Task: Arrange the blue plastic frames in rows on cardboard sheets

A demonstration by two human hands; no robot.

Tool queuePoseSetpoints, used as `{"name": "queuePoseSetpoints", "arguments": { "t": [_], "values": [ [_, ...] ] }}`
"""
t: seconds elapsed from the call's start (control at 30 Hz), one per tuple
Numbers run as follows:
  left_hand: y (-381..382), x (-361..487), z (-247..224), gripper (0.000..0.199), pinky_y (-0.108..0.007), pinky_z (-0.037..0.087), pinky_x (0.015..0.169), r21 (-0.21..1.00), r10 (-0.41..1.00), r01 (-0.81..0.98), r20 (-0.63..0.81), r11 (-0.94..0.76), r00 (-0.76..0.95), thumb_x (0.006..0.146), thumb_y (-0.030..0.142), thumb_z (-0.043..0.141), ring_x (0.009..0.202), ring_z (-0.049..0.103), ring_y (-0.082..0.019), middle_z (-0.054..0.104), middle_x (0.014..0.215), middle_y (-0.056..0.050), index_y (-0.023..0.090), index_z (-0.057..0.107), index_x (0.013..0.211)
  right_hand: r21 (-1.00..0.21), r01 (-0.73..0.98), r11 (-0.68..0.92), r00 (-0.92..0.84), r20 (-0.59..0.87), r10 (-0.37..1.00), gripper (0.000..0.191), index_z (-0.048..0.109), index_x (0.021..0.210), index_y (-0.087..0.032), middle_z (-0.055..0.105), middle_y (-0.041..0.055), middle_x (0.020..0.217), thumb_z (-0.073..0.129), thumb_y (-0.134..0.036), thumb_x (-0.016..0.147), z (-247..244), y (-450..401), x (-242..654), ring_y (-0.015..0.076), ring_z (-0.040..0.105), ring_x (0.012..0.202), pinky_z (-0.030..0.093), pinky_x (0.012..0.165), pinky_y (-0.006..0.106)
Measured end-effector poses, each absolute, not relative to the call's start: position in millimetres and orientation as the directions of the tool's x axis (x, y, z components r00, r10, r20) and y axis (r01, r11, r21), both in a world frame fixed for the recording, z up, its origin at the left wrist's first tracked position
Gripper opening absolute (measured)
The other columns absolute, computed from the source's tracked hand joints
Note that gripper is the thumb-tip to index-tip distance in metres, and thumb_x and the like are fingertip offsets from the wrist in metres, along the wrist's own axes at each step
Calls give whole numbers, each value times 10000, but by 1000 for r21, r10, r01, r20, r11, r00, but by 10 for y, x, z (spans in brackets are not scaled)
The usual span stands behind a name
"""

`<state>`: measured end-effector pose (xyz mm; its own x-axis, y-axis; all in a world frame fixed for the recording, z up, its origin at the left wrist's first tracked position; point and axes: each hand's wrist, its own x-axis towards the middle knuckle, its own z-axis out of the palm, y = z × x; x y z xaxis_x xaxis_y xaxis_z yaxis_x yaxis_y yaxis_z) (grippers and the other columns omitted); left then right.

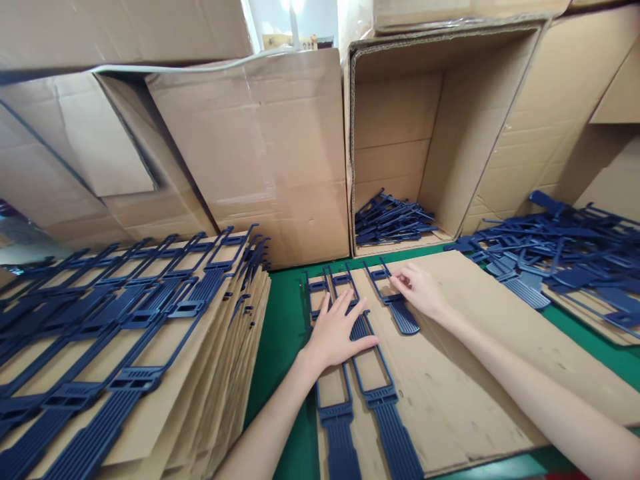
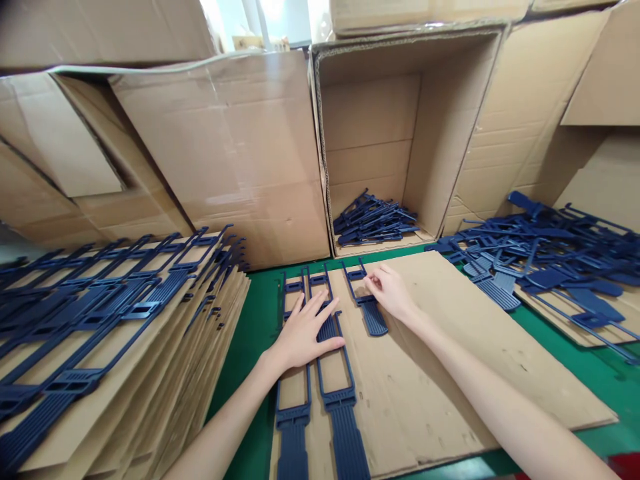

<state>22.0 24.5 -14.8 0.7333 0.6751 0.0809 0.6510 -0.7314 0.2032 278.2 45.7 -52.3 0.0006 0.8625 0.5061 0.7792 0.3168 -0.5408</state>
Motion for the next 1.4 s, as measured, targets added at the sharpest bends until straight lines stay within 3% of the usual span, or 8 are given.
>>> {"name": "queuePoseSetpoints", "arguments": {
  "t": [0.2,0.47,1.4],
  "values": [
    [259,216,-157,810,-537,59,1140,214,677,652,70,-728,733,821,740,370,1425,144,-257,213,1531,-120,261,258,1465,-494,770,403,-143,482,864,235,633,776,-183,581,40,712,459,-283,898,-520,380,2664,175,558,624,442,618,311],
    [264,218,-158,840,-530,58,1143,208,673,650,63,-731,737,824,736,370,1427,143,-249,191,1539,-106,252,187,1485,-472,695,542,-304,490,817,134,622,961,-188,614,89,1009,532,-192,862,-527,288,2514,234,553,990,465,881,391],
    [246,190,-152,842,-544,44,1143,236,667,638,62,-733,743,823,714,416,1428,132,-255,202,1539,-103,262,163,1488,-543,623,563,-437,355,826,150,636,962,-207,580,96,1031,543,-286,875,-479,334,2690,241,534,1017,448,904,421]
  ]
}}
